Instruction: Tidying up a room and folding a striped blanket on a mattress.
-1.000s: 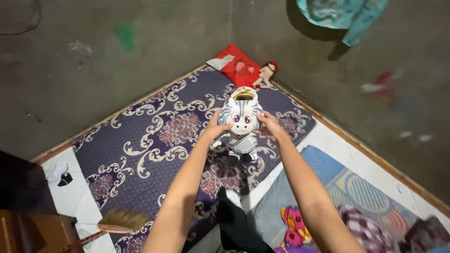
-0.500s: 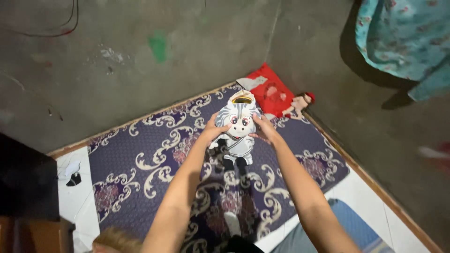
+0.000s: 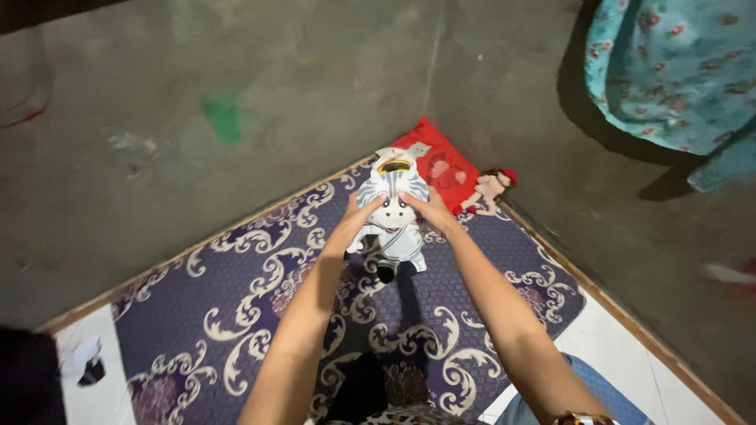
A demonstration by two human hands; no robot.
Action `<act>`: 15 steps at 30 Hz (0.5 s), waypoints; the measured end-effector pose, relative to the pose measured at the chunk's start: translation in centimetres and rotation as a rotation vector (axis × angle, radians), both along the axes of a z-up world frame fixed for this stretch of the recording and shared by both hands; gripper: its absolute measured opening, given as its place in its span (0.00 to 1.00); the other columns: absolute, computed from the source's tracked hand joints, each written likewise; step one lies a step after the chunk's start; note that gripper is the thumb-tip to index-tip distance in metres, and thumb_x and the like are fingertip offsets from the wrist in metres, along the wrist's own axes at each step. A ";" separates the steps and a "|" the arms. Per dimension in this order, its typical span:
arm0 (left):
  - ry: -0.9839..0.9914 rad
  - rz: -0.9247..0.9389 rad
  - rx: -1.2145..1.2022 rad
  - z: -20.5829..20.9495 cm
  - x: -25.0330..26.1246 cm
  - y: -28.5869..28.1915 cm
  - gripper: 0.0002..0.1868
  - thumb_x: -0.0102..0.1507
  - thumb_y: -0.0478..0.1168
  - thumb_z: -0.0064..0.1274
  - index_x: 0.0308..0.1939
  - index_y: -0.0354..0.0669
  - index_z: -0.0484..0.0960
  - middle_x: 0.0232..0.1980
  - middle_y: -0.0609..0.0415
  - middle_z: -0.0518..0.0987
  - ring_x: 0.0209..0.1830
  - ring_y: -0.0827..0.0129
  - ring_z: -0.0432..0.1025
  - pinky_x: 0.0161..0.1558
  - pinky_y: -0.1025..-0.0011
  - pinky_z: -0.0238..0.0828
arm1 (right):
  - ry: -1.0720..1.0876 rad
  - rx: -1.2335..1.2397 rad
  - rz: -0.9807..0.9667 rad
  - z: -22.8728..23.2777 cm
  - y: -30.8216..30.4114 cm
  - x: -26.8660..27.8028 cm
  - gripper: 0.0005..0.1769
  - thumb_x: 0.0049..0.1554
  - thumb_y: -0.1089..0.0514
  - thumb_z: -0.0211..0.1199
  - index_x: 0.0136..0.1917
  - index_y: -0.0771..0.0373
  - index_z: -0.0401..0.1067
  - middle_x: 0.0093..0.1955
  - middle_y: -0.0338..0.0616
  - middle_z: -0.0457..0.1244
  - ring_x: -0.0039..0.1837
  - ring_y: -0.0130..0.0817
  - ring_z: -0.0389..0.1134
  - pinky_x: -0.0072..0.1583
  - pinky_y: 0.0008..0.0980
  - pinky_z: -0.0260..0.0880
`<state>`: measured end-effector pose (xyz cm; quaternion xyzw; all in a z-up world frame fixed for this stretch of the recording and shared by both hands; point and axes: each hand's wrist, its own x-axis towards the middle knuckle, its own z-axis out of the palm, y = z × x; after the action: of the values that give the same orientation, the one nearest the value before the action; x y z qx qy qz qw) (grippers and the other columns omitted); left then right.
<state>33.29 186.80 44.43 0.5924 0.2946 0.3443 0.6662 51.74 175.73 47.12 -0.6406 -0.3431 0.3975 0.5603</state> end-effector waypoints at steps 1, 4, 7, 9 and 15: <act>-0.022 -0.004 -0.028 0.7 0.9 0.4 0.44 0.57 0.53 0.67 0.67 0.32 0.65 0.59 0.45 0.79 0.58 0.64 0.75 0.58 0.68 0.72 | 0.004 -0.035 -0.042 -0.2 0.6 0.8 0.43 0.49 0.40 0.74 0.69 0.60 0.61 0.61 0.44 0.66 0.58 0.36 0.71 0.48 0.44 0.77; -0.027 -0.001 0.031 0.0 4.5 3.9 0.38 0.58 0.55 0.65 0.61 0.29 0.72 0.54 0.44 0.81 0.52 0.65 0.77 0.54 0.67 0.74 | 0.081 -0.034 -0.081 -1.4 2.8 3.9 0.44 0.49 0.37 0.72 0.70 0.59 0.62 0.62 0.45 0.66 0.59 0.38 0.70 0.49 0.44 0.77; -0.021 -0.044 0.023 -2.6 8.8 8.4 0.35 0.60 0.56 0.63 0.58 0.31 0.75 0.52 0.45 0.82 0.49 0.66 0.77 0.51 0.67 0.76 | 0.145 -0.008 -0.165 -1.3 4.4 6.2 0.44 0.49 0.35 0.71 0.71 0.57 0.62 0.63 0.44 0.66 0.60 0.39 0.70 0.49 0.46 0.77; -0.013 -0.104 -0.012 -2.5 11.8 11.2 0.34 0.60 0.56 0.62 0.58 0.32 0.75 0.52 0.46 0.82 0.49 0.66 0.78 0.49 0.66 0.76 | 0.138 -0.009 -0.238 -1.3 5.9 8.5 0.44 0.49 0.35 0.70 0.71 0.57 0.62 0.63 0.45 0.65 0.61 0.40 0.70 0.50 0.47 0.77; 0.091 -0.249 -0.022 -3.5 18.8 16.9 0.33 0.61 0.58 0.59 0.59 0.36 0.74 0.53 0.47 0.81 0.50 0.65 0.77 0.48 0.66 0.76 | 0.165 0.006 -0.439 -0.8 8.3 11.4 0.41 0.50 0.36 0.69 0.69 0.57 0.64 0.62 0.44 0.66 0.60 0.40 0.70 0.49 0.48 0.77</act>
<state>52.14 203.67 40.94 0.6319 0.2524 0.2287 0.6962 63.09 184.06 46.36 -0.6635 -0.1499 0.3161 0.6614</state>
